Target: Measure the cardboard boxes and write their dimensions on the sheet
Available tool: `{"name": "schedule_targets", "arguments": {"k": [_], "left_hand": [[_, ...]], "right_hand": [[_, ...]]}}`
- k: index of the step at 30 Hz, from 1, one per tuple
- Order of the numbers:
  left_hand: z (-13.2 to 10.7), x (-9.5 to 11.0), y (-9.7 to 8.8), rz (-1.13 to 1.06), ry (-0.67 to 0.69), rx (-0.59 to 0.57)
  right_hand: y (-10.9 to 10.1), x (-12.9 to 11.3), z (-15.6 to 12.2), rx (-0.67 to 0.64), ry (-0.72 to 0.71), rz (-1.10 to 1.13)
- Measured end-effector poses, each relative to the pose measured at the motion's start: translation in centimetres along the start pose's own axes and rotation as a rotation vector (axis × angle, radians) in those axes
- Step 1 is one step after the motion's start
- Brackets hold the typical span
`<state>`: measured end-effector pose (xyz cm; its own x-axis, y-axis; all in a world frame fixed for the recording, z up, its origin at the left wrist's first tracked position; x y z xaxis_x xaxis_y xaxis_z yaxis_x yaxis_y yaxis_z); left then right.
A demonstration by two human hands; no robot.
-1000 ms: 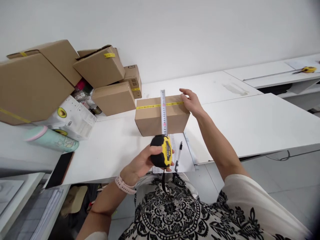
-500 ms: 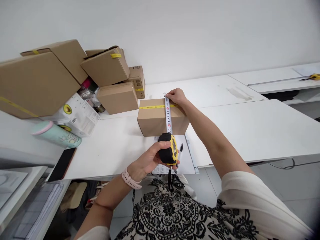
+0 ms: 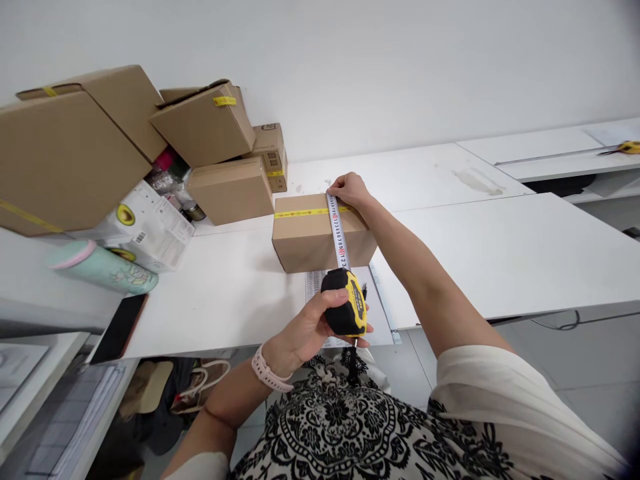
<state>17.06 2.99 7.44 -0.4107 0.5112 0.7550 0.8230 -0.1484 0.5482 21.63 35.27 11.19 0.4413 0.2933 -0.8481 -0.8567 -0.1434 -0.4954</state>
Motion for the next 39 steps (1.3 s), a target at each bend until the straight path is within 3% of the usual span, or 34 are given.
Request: {"name": "schedule_targets", "arguments": {"k": [14,23,34,39], "left_hand": [[-0.1,-0.2,-0.2,0.026,0.0,0.028],[0.0,0.0,0.3,0.01,0.03,-0.027],[0.1,0.0,0.0,0.061,0.001,0.03],[-0.6,1.5,-0.4,0.209,0.035,0.011]], "right_hand": [[0.2,0.1,0.1,-0.004,0.012,-0.002],[0.1,0.2,0.2,-0.007,0.013,0.016],[0.0,-0.4,-0.3,-0.005,0.0,0.038],[-2.0,-1.0,-0.5,0.078,-0.057,0.172]]}}
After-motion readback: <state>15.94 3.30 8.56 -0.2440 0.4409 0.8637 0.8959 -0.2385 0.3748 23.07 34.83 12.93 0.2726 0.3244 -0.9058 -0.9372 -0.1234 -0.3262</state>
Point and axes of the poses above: each hand's wrist, its own z-axis towards the middle knuckle, its own y-axis out of the palm, x = y × z, the point moved 7 cm from there along z, towards the middle knuckle, and after that the axes turned 7 degrees about z, right-handed, at the moved point
